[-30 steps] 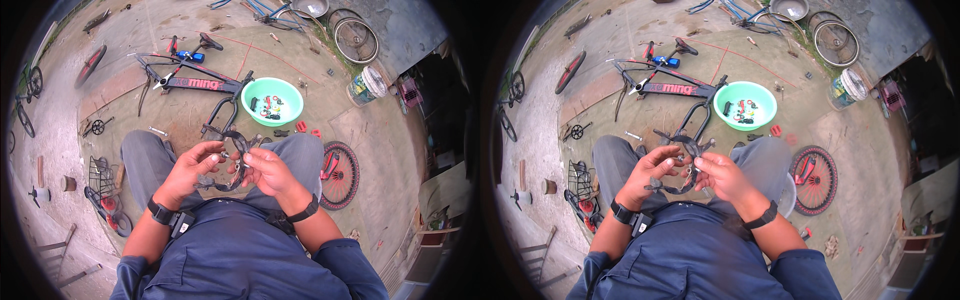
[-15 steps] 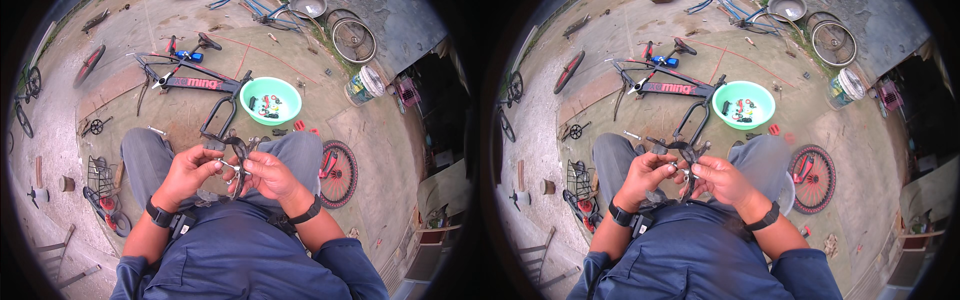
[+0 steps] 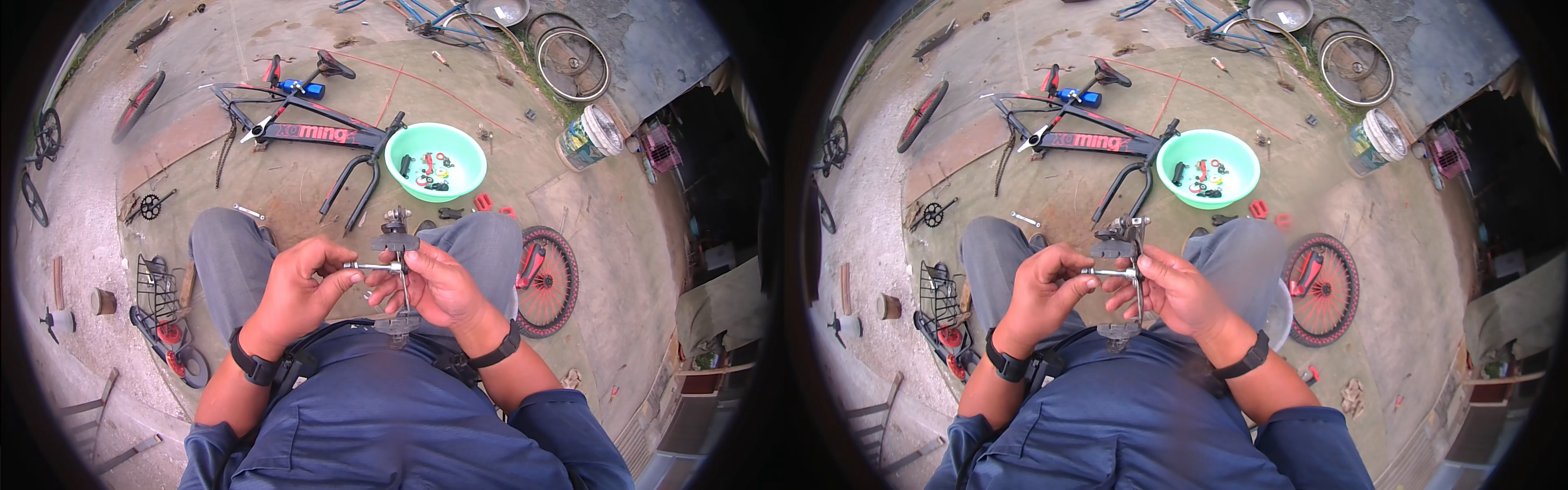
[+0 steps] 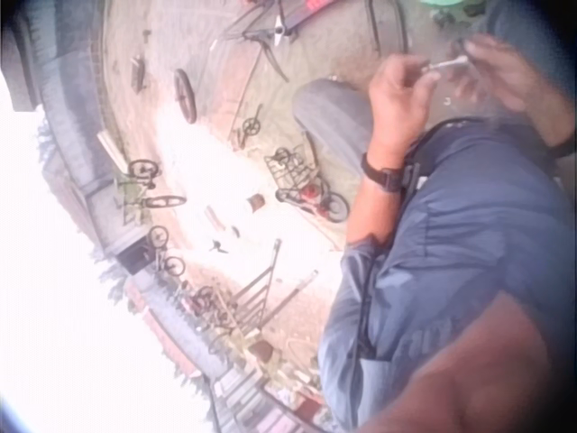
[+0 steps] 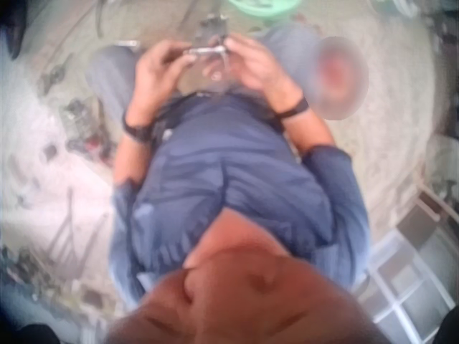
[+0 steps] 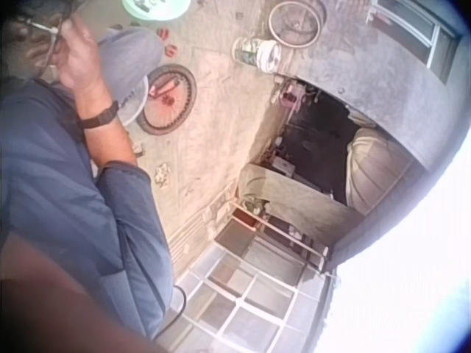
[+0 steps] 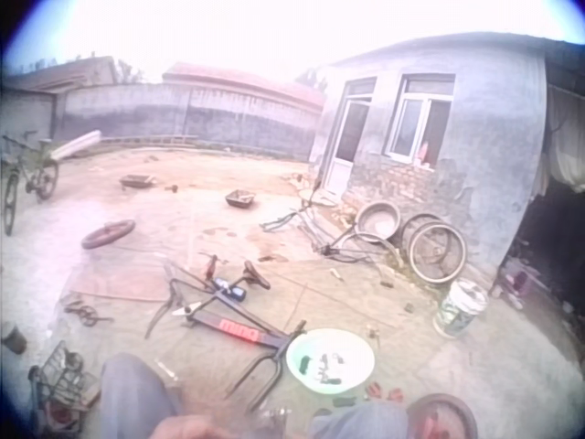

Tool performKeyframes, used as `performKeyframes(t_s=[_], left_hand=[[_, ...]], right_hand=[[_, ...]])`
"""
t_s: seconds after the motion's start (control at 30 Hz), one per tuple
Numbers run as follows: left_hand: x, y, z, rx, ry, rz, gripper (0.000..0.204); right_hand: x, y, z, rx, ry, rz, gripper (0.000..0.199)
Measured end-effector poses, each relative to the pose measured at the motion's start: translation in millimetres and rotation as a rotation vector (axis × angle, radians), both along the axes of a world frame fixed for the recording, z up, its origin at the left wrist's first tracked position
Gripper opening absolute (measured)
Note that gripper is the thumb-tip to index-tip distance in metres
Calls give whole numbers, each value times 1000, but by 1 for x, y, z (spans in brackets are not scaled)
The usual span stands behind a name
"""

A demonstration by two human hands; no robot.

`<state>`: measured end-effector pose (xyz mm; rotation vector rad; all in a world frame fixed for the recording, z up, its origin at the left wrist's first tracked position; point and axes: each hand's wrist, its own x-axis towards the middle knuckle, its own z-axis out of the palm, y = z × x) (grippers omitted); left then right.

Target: The person assembles a bicycle brake caliper by inserting a spring, aligning brake pads, and threading bolts through the caliper arms. The person holds the caliper with both hands, adjusts the spring tension, and tightens the bolts by hand.

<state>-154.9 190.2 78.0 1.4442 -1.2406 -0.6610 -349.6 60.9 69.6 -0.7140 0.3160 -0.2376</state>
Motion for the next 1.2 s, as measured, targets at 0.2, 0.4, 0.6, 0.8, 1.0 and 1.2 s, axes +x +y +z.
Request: performKeyframes(t_s=[0.2,0.4,0.6,0.8,1.0,1.2], left_hand=[[-1,1,7,-41,-142,21,21],[-3,0,-2,-44,88,32,21],[-6,1,-10,-47,263,49,20],[-6,3,-10,-23,324,33,22],[-5,3,-3,-7,189,-4,23],[-8,1,1,-27,80,4,30]], right_hand=[[2,0,-2,-30,-27,-35,37],[5,-1,-1,-19,-39,-24,37],[7,1,2,-3,-38,-54,38],[10,1,8,-41,-53,-62,36],[14,2,10,-67,-25,-106,35],[14,2,15,-49,16,-99,40]])
